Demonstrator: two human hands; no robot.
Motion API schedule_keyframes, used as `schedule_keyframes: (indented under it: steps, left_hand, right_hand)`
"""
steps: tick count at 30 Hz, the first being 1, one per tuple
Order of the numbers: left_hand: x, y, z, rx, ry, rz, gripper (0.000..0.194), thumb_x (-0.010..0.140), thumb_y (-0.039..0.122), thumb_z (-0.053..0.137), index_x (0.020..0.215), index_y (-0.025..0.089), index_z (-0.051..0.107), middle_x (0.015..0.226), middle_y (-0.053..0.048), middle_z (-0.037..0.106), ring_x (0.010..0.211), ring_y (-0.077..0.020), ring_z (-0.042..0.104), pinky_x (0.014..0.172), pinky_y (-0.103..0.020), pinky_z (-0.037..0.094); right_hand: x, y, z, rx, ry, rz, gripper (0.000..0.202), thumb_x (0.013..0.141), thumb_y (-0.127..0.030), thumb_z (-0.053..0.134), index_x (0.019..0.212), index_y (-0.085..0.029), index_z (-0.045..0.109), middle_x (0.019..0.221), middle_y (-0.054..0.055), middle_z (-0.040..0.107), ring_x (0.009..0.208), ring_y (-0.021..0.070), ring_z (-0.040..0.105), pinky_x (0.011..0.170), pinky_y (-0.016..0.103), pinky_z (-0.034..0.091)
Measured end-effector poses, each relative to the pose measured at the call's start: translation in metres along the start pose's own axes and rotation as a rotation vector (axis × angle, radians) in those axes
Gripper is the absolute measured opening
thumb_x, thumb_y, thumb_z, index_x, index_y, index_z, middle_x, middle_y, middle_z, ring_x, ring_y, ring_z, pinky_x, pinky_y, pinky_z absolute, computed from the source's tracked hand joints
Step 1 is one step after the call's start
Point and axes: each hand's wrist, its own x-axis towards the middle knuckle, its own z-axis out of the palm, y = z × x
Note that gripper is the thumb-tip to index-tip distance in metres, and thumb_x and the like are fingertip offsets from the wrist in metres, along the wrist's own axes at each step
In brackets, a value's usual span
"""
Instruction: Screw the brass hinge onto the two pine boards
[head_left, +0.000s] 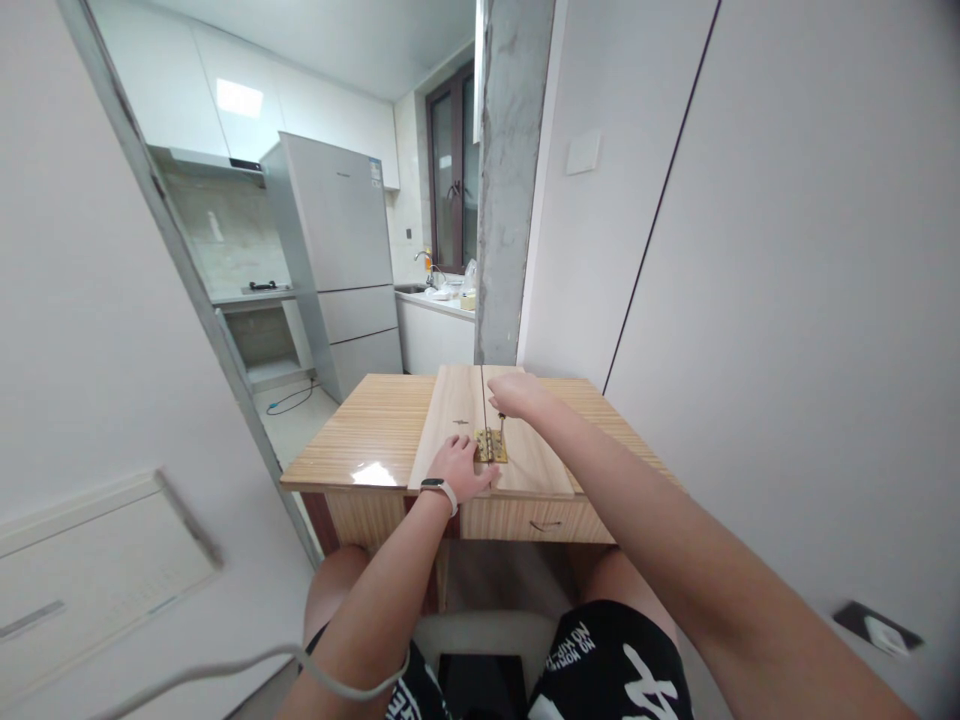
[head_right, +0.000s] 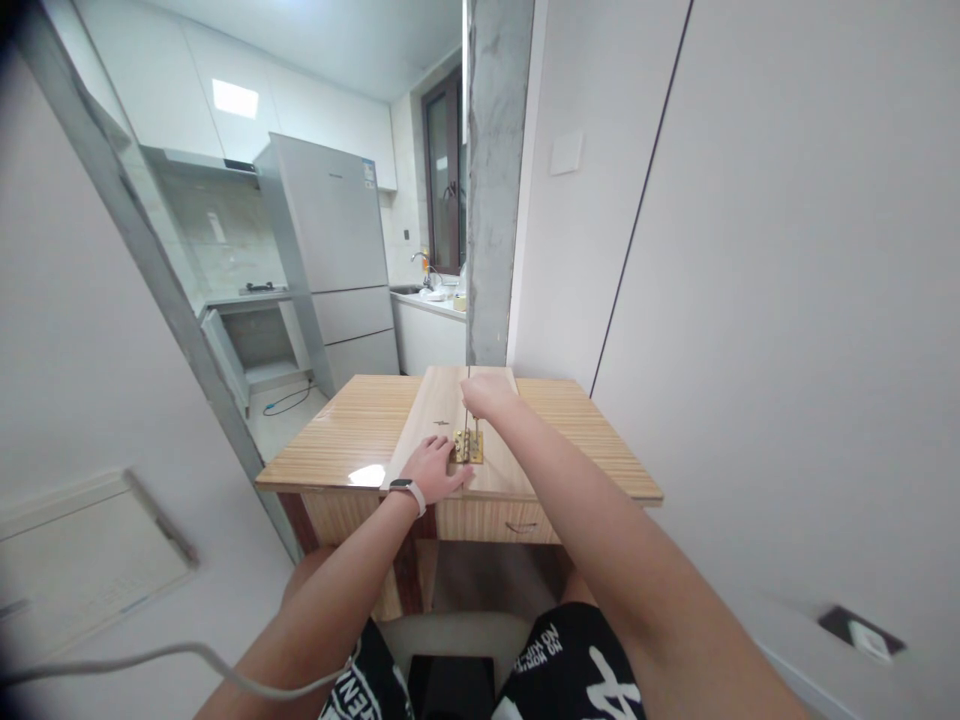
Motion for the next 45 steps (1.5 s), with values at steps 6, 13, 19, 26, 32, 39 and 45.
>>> schedule_keyframes:
  steps: [6, 13, 19, 26, 32, 39, 45]
  left_hand:
    - [0.0, 0.0, -0.001, 0.0, -0.002, -0.014, 0.056, 0.092, 0.068, 0.056, 0.119, 0.021, 0.069, 0.123, -0.014, 0.068, 0.127, -0.0347, 0.054, 0.115, -0.047, 0.038]
    - [0.0, 0.0, -0.001, -0.006, -0.005, -0.011, 0.056, 0.092, 0.068, 0.056, 0.119, 0.02, 0.069, 0.123, -0.014, 0.068, 0.127, -0.0341, 0.054, 0.116, -0.047, 0.036]
    - [0.0, 0.001, -0.001, -0.025, -0.006, -0.016, 0.056, 0.092, 0.068, 0.057, 0.12, 0.021, 0.069, 0.125, -0.015, 0.068, 0.129, -0.0353, 0.053, 0.116, -0.048, 0.037]
    - [0.0, 0.002, -0.001, -0.021, -0.013, -0.006, 0.055, 0.093, 0.067, 0.055, 0.118, 0.021, 0.069, 0.123, -0.015, 0.068, 0.127, -0.0347, 0.054, 0.118, -0.049, 0.035]
    - [0.0, 0.002, -0.002, -0.003, -0.003, -0.007, 0.055, 0.092, 0.068, 0.056, 0.119, 0.021, 0.069, 0.124, -0.014, 0.068, 0.126, -0.0341, 0.055, 0.117, -0.047, 0.036]
    - [0.0, -0.001, 0.001, 0.0, 0.019, 0.007, 0.057, 0.092, 0.068, 0.056, 0.119, 0.019, 0.069, 0.122, -0.015, 0.068, 0.125, -0.0345, 0.055, 0.116, -0.047, 0.036]
    - [0.0, 0.001, 0.0, -0.003, 0.005, -0.01, 0.058, 0.092, 0.069, 0.055, 0.12, 0.021, 0.068, 0.124, -0.014, 0.068, 0.128, -0.0345, 0.054, 0.116, -0.047, 0.037]
  right_hand:
    - [0.0, 0.001, -0.006, 0.077, -0.102, -0.031, 0.04, 0.091, -0.023, 0.068, 0.13, -0.017, 0.063, 0.134, 0.019, 0.068, 0.111, 0.0272, 0.069, 0.083, 0.032, 0.052]
    - [0.003, 0.001, -0.01, 0.089, -0.14, -0.049, 0.034, 0.087, -0.01, 0.07, 0.119, -0.018, 0.068, 0.121, 0.012, 0.075, 0.105, 0.0228, 0.07, 0.075, 0.026, 0.047]
    - [0.002, 0.002, -0.011, 0.059, -0.105, -0.052, 0.027, 0.085, -0.013, 0.074, 0.111, -0.021, 0.074, 0.115, 0.01, 0.077, 0.104, 0.023, 0.071, 0.077, 0.026, 0.048]
    - [-0.002, -0.001, -0.01, 0.021, -0.048, 0.026, 0.025, 0.1, -0.032, 0.061, 0.114, -0.017, 0.077, 0.122, 0.019, 0.075, 0.113, 0.0292, 0.071, 0.086, 0.033, 0.052]
    - [0.0, 0.0, -0.005, 0.032, -0.074, -0.01, 0.034, 0.099, -0.034, 0.063, 0.128, -0.017, 0.068, 0.13, 0.021, 0.071, 0.117, 0.0302, 0.069, 0.088, 0.035, 0.052]
    - [0.0, -0.006, -0.011, 0.058, -0.182, -0.118, 0.044, 0.084, -0.008, 0.072, 0.127, -0.014, 0.064, 0.127, 0.017, 0.072, 0.11, 0.0264, 0.07, 0.079, 0.028, 0.05]
    - [0.004, -0.006, -0.008, 0.032, -0.099, -0.081, 0.034, 0.086, -0.01, 0.072, 0.12, -0.015, 0.071, 0.122, 0.018, 0.074, 0.111, 0.0276, 0.071, 0.084, 0.03, 0.051]
